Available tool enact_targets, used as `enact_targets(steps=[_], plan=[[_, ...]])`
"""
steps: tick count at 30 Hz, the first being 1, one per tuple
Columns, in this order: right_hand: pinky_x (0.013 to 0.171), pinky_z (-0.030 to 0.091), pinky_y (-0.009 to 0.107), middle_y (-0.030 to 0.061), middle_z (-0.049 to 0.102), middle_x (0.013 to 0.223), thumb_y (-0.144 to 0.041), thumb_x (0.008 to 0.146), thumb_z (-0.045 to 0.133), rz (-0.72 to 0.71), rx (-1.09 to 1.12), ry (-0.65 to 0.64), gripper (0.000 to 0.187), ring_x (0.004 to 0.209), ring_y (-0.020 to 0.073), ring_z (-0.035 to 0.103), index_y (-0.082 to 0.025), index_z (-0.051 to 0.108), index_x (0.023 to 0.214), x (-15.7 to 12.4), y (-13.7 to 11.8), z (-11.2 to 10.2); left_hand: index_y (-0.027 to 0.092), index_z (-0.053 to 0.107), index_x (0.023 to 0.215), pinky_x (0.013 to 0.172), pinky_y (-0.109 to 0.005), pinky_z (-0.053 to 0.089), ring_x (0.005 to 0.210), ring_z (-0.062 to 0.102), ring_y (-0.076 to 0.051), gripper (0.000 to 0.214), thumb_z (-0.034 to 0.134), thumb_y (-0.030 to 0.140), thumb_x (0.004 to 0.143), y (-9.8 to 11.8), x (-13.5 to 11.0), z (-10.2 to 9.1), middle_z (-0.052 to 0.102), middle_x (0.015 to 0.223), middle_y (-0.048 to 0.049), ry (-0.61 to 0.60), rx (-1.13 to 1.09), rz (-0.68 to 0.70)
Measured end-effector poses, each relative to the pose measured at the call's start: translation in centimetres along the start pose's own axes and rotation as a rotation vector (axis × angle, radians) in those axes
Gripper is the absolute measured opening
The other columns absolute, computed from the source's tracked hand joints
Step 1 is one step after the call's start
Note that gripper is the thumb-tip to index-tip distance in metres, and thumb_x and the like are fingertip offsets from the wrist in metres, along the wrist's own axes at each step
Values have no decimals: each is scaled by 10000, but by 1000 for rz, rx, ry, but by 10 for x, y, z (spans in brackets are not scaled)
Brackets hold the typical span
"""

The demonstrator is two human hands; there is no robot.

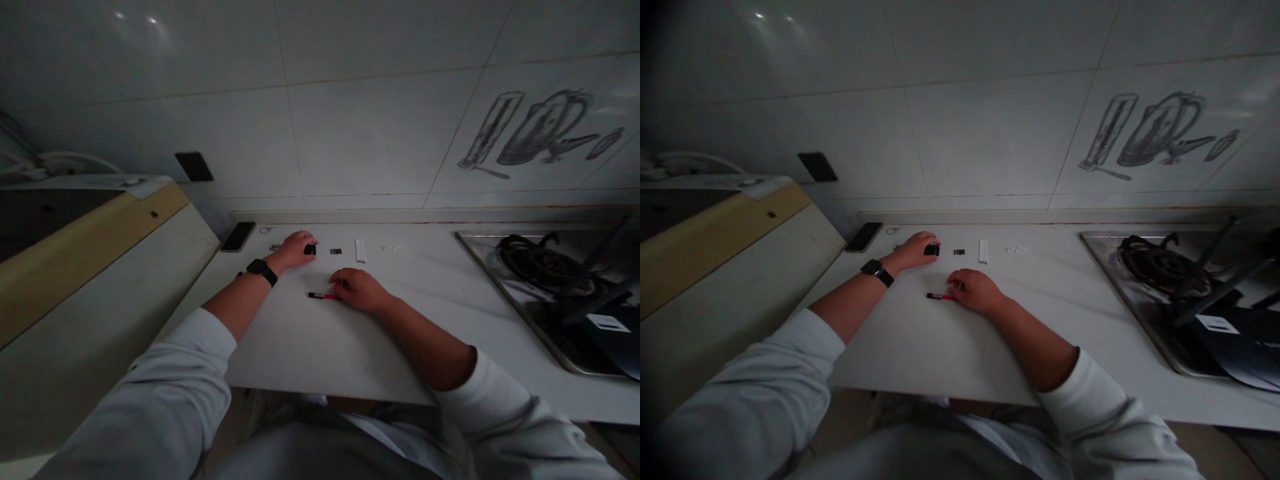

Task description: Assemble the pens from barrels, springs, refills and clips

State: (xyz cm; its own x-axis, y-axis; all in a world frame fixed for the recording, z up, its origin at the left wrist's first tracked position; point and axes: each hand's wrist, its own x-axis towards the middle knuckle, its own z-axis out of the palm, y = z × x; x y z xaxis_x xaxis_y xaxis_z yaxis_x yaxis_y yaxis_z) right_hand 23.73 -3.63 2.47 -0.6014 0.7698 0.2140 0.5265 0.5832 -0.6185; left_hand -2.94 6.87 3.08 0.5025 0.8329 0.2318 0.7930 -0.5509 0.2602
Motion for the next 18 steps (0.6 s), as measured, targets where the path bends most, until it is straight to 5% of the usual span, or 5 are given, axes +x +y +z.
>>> enact_targets(steps=[9, 18], plan=[[796, 430, 301, 79, 691, 952, -316, 852, 739, -106, -240, -140, 139, 918, 218, 620, -210, 733, 941, -5, -7, -4, 265, 727, 1228, 1179, -545, 327, 1348, 484, -329, 456, 653, 191, 783, 11, -8, 8, 551, 1433, -121, -36, 203, -26], [721, 390, 292, 73, 684, 907, -287, 874, 699, -92, -236, -114, 83, 821, 194, 589, -205, 710, 876, -5, -6, -1, 260, 745, 1172, 1176, -554, 337, 1361, 477, -342, 400, 673, 197, 784, 9, -8, 5, 548, 1454, -121, -27, 198, -15]])
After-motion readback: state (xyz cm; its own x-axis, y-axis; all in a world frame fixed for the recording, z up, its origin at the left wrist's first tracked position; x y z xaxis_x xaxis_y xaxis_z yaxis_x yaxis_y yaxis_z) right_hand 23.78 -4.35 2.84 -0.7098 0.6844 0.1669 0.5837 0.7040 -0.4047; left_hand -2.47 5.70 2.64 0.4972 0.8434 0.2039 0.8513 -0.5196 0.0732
